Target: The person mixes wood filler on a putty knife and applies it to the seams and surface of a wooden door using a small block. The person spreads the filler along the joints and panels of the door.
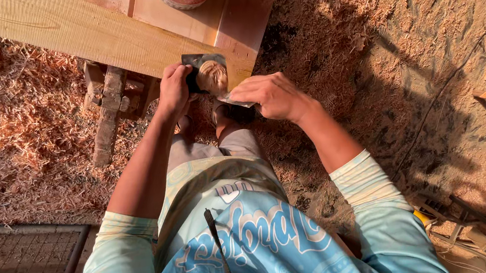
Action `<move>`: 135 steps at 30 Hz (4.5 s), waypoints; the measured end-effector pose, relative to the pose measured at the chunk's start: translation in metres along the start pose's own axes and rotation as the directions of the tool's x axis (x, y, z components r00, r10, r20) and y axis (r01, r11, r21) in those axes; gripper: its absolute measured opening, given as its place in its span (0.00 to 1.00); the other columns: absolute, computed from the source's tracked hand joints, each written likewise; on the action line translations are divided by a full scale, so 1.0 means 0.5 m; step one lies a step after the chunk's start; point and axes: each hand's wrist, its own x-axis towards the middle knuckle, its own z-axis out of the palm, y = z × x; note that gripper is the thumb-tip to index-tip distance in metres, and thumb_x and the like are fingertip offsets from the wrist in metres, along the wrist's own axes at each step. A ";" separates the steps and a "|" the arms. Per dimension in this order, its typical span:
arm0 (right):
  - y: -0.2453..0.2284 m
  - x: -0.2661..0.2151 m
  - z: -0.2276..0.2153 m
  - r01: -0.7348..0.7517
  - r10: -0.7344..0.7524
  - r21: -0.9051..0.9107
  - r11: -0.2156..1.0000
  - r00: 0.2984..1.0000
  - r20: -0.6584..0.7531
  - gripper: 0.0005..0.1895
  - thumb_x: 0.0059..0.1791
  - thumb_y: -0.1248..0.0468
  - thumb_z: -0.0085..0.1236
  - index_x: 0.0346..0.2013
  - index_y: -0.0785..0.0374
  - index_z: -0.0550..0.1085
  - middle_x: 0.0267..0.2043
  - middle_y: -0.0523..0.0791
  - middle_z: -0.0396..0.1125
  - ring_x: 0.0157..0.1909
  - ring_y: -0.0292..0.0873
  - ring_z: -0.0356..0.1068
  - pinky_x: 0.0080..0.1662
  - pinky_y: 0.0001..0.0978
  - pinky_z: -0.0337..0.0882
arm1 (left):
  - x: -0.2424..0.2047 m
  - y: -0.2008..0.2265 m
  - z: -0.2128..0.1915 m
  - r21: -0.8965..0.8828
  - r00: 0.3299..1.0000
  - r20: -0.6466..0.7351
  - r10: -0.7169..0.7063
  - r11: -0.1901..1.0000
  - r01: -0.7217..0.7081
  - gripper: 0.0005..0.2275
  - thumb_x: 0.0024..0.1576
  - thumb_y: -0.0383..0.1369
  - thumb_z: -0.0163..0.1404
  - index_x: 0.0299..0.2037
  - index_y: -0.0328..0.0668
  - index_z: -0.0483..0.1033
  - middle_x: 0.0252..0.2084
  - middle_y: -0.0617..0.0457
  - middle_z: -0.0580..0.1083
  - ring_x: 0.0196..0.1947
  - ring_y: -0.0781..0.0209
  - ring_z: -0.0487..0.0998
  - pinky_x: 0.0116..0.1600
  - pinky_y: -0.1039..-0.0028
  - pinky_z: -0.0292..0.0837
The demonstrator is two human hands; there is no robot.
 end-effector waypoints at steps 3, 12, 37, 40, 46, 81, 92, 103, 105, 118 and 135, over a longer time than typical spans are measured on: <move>0.048 -0.026 0.028 -0.090 0.089 -0.028 0.996 0.995 -0.049 0.19 0.44 0.75 0.56 0.47 0.57 0.81 0.50 0.45 0.77 0.52 0.48 0.77 0.50 0.37 0.78 | 0.008 0.035 -0.003 -0.032 1.000 -0.012 0.029 0.999 -0.029 0.07 0.62 0.31 0.43 0.39 0.39 0.73 0.25 0.55 0.71 0.16 0.66 0.66 0.18 0.75 0.59; 0.241 -0.006 0.264 -0.767 0.747 -0.049 0.639 0.635 -0.199 0.19 0.57 0.71 0.38 0.56 0.59 0.76 0.56 0.49 0.73 0.52 0.50 0.78 0.53 0.38 0.79 | -0.037 0.057 -0.014 -0.004 0.995 0.043 0.085 0.996 -0.085 0.08 0.64 0.31 0.41 0.38 0.38 0.73 0.25 0.54 0.71 0.16 0.66 0.65 0.20 0.75 0.58; 0.285 -0.067 0.229 -0.329 0.243 -0.226 0.917 0.909 -0.339 0.19 0.52 0.73 0.45 0.52 0.59 0.80 0.58 0.47 0.73 0.62 0.51 0.72 0.62 0.48 0.71 | -0.136 -0.024 -0.069 -0.050 0.998 -0.062 0.013 0.999 -0.016 0.08 0.62 0.29 0.40 0.33 0.37 0.70 0.22 0.53 0.68 0.14 0.65 0.63 0.19 0.75 0.57; 0.285 -0.104 0.255 -0.263 0.187 -0.257 0.930 0.940 -0.287 0.21 0.51 0.73 0.44 0.53 0.60 0.80 0.60 0.48 0.72 0.65 0.53 0.70 0.66 0.51 0.63 | -0.141 -0.038 -0.077 -0.056 0.995 -0.099 0.003 0.998 -0.009 0.08 0.63 0.29 0.41 0.32 0.38 0.69 0.22 0.53 0.68 0.14 0.64 0.64 0.19 0.74 0.58; 0.322 -0.120 0.196 -0.558 0.547 -0.184 0.809 0.830 -0.106 0.21 0.59 0.71 0.36 0.57 0.50 0.76 0.44 0.48 0.76 0.40 0.46 0.76 0.42 0.47 0.76 | -0.145 -0.055 -0.071 -0.010 0.994 -0.105 0.003 1.000 -0.004 0.08 0.61 0.29 0.40 0.33 0.38 0.71 0.22 0.52 0.69 0.13 0.64 0.64 0.18 0.75 0.58; 0.272 0.002 0.286 -0.756 0.755 0.032 0.654 0.649 -0.094 0.17 0.60 0.70 0.37 0.57 0.61 0.74 0.63 0.50 0.68 0.51 0.51 0.78 0.41 0.41 0.83 | -0.134 -0.054 -0.064 -0.095 0.996 -0.080 0.031 0.995 -0.038 0.08 0.63 0.29 0.41 0.33 0.37 0.70 0.23 0.53 0.68 0.16 0.64 0.65 0.20 0.75 0.59; 0.185 -0.002 0.319 -0.699 0.703 -0.121 0.705 0.711 -0.013 0.21 0.63 0.67 0.33 0.55 0.53 0.78 0.48 0.47 0.77 0.47 0.47 0.80 0.40 0.37 0.80 | -0.125 -0.041 -0.061 -0.036 0.994 -0.109 -0.008 0.999 0.004 0.07 0.63 0.30 0.42 0.35 0.38 0.71 0.25 0.54 0.70 0.18 0.66 0.67 0.21 0.75 0.62; 0.225 -0.093 0.407 -0.571 0.484 -0.126 0.811 0.776 -0.404 0.17 0.55 0.67 0.46 0.54 0.56 0.79 0.56 0.47 0.75 0.57 0.48 0.75 0.56 0.38 0.78 | -0.096 -0.121 -0.070 -0.106 0.988 -0.155 -0.014 0.994 -0.002 0.06 0.64 0.30 0.46 0.34 0.42 0.69 0.28 0.56 0.69 0.21 0.65 0.71 0.21 0.74 0.66; 0.252 -0.086 0.361 -0.633 0.561 -0.042 0.773 0.713 -0.421 0.15 0.57 0.66 0.47 0.54 0.57 0.79 0.56 0.48 0.74 0.57 0.51 0.75 0.52 0.38 0.77 | -0.084 -0.125 -0.070 -0.062 0.997 -0.079 0.019 0.998 -0.024 0.06 0.64 0.31 0.46 0.35 0.41 0.70 0.27 0.54 0.69 0.19 0.64 0.69 0.20 0.75 0.64; 0.299 -0.050 0.381 -0.568 0.553 0.011 0.823 0.797 -0.243 0.23 0.55 0.76 0.39 0.55 0.56 0.77 0.59 0.48 0.72 0.60 0.51 0.73 0.57 0.42 0.75 | -0.111 -0.084 -0.059 -0.021 0.995 -0.101 -0.004 1.000 0.002 0.06 0.63 0.30 0.44 0.35 0.39 0.71 0.26 0.52 0.70 0.18 0.64 0.67 0.21 0.75 0.62; 0.230 0.005 0.300 -0.812 0.845 0.255 0.525 0.461 -0.271 0.15 0.58 0.70 0.38 0.53 0.65 0.74 0.46 0.51 0.75 0.31 0.42 0.75 0.26 0.37 0.77 | -0.107 -0.088 -0.062 -0.011 0.984 -0.154 -0.083 0.997 0.083 0.06 0.62 0.31 0.42 0.34 0.42 0.70 0.25 0.55 0.68 0.18 0.65 0.68 0.20 0.75 0.61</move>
